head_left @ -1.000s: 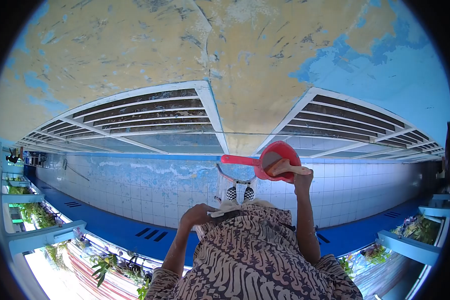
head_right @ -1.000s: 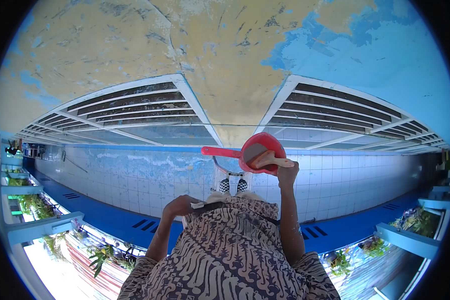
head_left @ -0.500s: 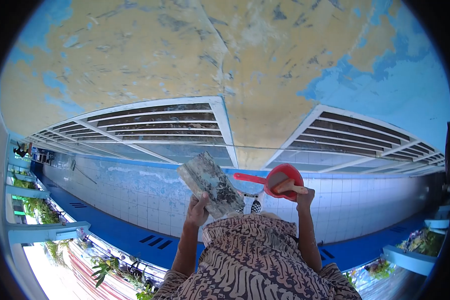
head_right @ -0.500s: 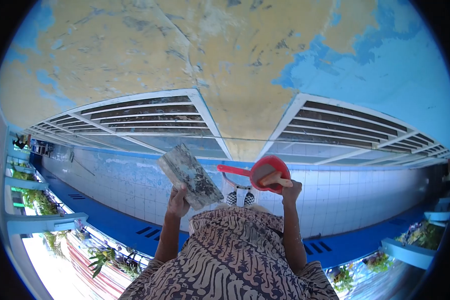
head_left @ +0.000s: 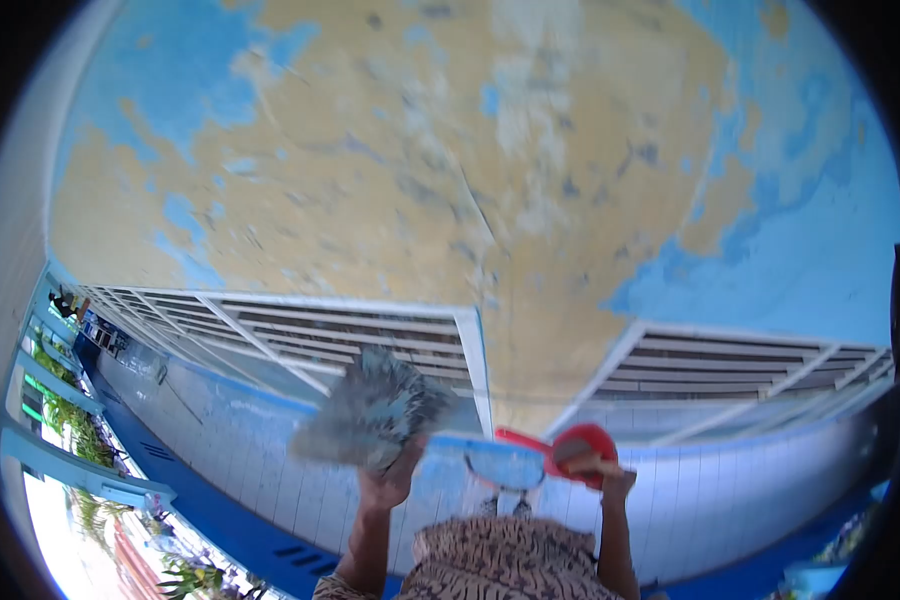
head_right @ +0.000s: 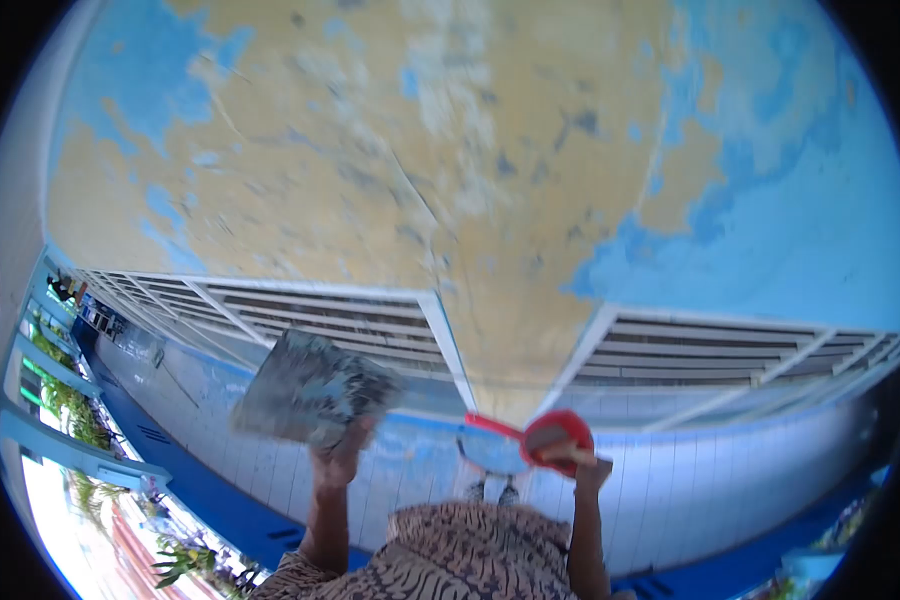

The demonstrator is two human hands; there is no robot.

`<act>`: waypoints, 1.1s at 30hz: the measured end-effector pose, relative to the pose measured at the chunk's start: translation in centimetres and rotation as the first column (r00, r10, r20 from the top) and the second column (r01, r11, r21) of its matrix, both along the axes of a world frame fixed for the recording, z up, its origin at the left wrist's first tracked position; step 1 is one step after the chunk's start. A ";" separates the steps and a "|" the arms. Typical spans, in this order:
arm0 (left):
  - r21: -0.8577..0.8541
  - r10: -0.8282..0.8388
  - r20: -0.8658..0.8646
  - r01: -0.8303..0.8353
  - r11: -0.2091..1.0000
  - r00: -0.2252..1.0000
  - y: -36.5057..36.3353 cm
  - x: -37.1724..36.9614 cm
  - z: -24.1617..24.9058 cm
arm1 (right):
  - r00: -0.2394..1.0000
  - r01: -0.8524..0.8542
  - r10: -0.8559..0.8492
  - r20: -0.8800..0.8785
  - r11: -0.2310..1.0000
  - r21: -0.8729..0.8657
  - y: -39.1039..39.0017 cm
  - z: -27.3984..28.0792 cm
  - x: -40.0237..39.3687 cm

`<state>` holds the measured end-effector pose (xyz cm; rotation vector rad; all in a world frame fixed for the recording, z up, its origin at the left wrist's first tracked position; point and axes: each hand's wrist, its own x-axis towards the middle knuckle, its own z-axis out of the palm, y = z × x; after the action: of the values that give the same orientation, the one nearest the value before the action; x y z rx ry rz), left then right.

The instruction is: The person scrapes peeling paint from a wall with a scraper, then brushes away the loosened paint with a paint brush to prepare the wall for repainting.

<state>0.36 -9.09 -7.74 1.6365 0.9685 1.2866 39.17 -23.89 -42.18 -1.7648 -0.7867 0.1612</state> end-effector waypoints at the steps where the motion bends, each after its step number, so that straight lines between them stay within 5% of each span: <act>1: 0.466 0.166 -0.137 -0.084 0.880 0.977 2.5 -0.5 2.1 | 1.000 0.006 -0.007 -0.004 0.990 -0.140 0.0 0.8 0.0; 2: 0.562 0.192 -0.166 -0.067 0.824 0.967 3.4 0.6 7.1 | 0.979 -0.004 0.041 0.198 0.983 -0.182 -0.1 -1.8 1.1; 3: 0.652 0.224 -0.186 -0.050 0.757 0.957 4.4 1.8 12.1 | 0.986 0.056 -0.046 0.161 0.997 -0.061 1.2 3.5 -1.0; 4: 0.799 0.398 -0.307 0.007 0.602 0.865 5.2 2.2 15.8 | 0.991 0.044 -0.011 0.135 0.968 -0.249 0.7 -3.1 0.5; 5: 0.848 0.502 -0.325 0.012 0.530 0.802 5.8 3.2 18.4 | 0.992 0.005 0.027 0.121 0.967 -0.255 0.8 -4.5 0.9; 9: 0.947 0.652 -0.261 0.057 0.316 0.712 11.4 7.9 24.8 | 0.925 -0.001 0.142 0.353 0.929 -0.370 1.7 -10.3 2.6; 11: 0.967 0.731 -0.241 0.095 0.236 0.638 14.1 9.7 26.1 | 0.959 -0.082 0.180 0.220 0.917 -0.391 4.1 -8.8 0.3; 21: 0.991 0.703 -0.083 -0.014 0.131 0.706 17.6 13.5 27.0 | 0.992 -0.104 0.078 -0.099 0.950 -0.293 3.7 -5.8 0.4; 24: 0.992 0.716 -0.044 -0.051 0.111 0.697 17.7 14.1 30.1 | 0.963 -0.071 0.112 0.246 0.983 -0.168 4.1 -2.6 0.1; 25: 0.992 0.716 -0.045 -0.052 0.113 0.697 17.7 14.1 30.1 | 0.843 -0.068 0.101 0.529 0.994 -0.080 4.6 -0.3 0.0; 28: 0.994 0.730 -0.068 -0.013 0.106 0.681 17.3 13.9 28.8 | 0.867 -0.167 0.148 0.475 0.986 -0.002 5.6 5.4 -0.4; 31: 0.995 0.721 -0.065 -0.013 0.102 0.690 17.2 14.5 28.6 | 0.877 -0.211 0.133 0.462 0.970 0.123 7.6 5.5 0.7; 33: 0.994 0.707 0.015 -0.088 0.067 0.707 17.3 15.2 30.7 | 0.855 -0.251 0.192 0.481 0.966 0.059 8.7 6.4 1.3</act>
<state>15.53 8.17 22.97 2.9913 0.9981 2.2747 40.42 -15.21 -35.75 -1.6100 -1.3298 -0.1730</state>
